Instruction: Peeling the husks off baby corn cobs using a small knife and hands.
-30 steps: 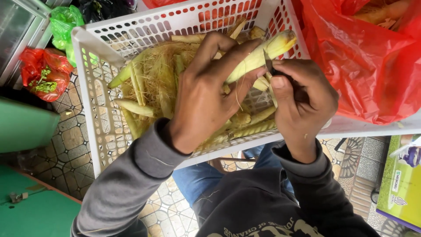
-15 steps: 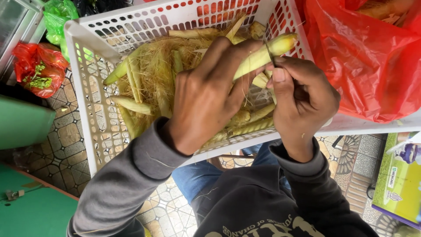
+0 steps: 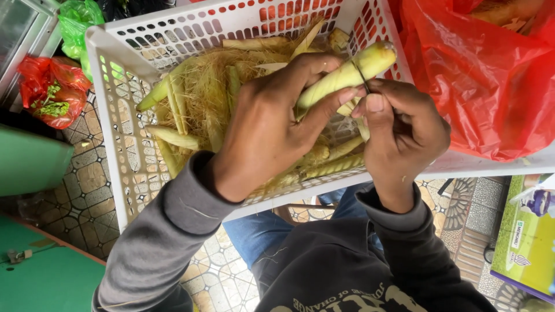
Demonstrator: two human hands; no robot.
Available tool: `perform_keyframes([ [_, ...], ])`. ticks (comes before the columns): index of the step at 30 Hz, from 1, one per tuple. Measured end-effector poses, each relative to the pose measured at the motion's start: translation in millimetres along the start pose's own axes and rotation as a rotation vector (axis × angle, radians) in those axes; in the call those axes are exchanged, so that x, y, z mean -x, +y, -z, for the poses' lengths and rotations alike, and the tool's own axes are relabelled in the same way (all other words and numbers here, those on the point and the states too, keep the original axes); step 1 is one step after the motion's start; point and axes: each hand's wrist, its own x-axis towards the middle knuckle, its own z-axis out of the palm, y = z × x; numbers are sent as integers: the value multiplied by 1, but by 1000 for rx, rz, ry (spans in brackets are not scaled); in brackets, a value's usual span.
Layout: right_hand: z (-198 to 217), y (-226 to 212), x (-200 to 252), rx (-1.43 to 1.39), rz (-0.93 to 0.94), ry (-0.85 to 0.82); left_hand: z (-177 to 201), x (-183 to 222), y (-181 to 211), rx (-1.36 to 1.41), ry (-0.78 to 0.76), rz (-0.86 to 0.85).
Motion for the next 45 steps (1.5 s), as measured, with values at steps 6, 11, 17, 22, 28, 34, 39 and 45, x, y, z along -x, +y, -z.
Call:
perform_keyframes([
  [6, 2, 4, 2, 38, -15, 1, -2, -1, -8, -9, -15, -59],
  [11, 1, 2, -1, -13, 12, -2, 3, -3, -3, 88, 74, -67],
  [17, 3, 12, 6, 50, -11, 38, 4, -5, -1, 41, 23, -88],
  [22, 2, 7, 3, -76, 11, -15, 19, -10, 6, 443, -95, 37],
  [28, 0, 3, 0, -156, 2, -19, 29, -15, 9, 487, -165, 60],
  [34, 1, 2, -1, -194, 7, -11, 32, -17, 11, 504, -224, 43],
  [39, 0, -4, -1, -142, -46, 5, 28, -14, 7, 437, -219, 12],
  [45, -2, -10, -1, -150, -88, 21, 27, -9, 4, 402, -237, 43],
])
